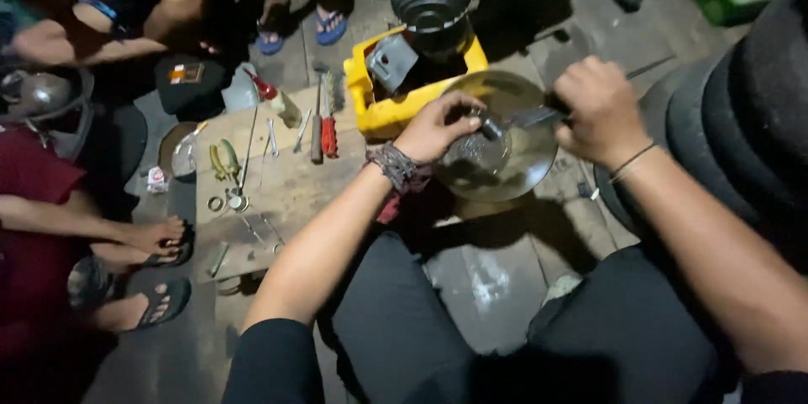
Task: The person scrubs a small metal part with a brush inside a bowl of liquid, then wipes the part dry with a red cloth. The person holds the part with one hand and scrubs with the other, then uses the cloth to wipe the part.
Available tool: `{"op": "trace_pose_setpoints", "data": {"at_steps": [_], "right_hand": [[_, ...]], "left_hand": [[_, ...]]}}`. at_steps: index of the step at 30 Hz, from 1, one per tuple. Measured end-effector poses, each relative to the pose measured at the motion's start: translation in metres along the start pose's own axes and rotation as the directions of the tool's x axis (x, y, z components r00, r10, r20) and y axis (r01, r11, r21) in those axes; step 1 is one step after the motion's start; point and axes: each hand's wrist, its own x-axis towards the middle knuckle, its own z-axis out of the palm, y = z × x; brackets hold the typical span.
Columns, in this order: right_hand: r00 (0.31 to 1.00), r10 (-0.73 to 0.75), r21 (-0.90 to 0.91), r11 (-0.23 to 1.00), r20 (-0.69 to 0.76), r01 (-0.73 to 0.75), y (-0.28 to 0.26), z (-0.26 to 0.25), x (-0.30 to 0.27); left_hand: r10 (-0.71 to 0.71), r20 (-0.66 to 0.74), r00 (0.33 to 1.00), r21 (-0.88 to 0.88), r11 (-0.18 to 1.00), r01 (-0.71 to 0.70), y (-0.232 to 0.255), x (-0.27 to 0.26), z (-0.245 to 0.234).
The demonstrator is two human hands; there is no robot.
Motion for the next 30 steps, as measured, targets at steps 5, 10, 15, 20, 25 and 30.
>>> {"op": "trace_pose_setpoints", "data": {"at_steps": [5, 10, 15, 20, 25, 30], "right_hand": [[0.999, 0.016, 0.165, 0.986, 0.035, -0.021, -0.023, 0.025, 0.004], [0.980, 0.027, -0.026, 0.999, 0.198, -0.022, -0.009, 0.006, -0.006], [0.999, 0.032, 0.147, 0.989, -0.038, -0.026, -0.017, -0.039, 0.008], [0.996, 0.037, 0.267, 0.964, -0.078, -0.014, -0.029, -0.035, 0.010], [0.992, -0.023, 0.172, 0.985, 0.121, 0.002, -0.024, -0.032, 0.006], [0.853, 0.115, -0.019, 0.992, 0.510, -0.122, -0.037, -0.029, 0.026]], "left_hand": [[0.044, 0.000, 0.999, -0.050, 0.998, -0.044, -0.002, -0.003, -0.004], [0.074, -0.052, 0.996, -0.210, 0.974, -0.083, -0.026, 0.009, -0.004], [0.031, 0.027, 0.999, 0.048, 0.998, -0.032, 0.002, 0.013, 0.012], [0.072, 0.094, 0.993, 0.143, 0.986, -0.085, 0.051, 0.012, 0.023], [-0.025, 0.091, 0.996, 0.251, 0.968, 0.001, 0.054, 0.007, 0.005], [0.027, -0.068, 0.997, 0.198, 0.980, -0.014, 0.054, 0.002, -0.012]]}}
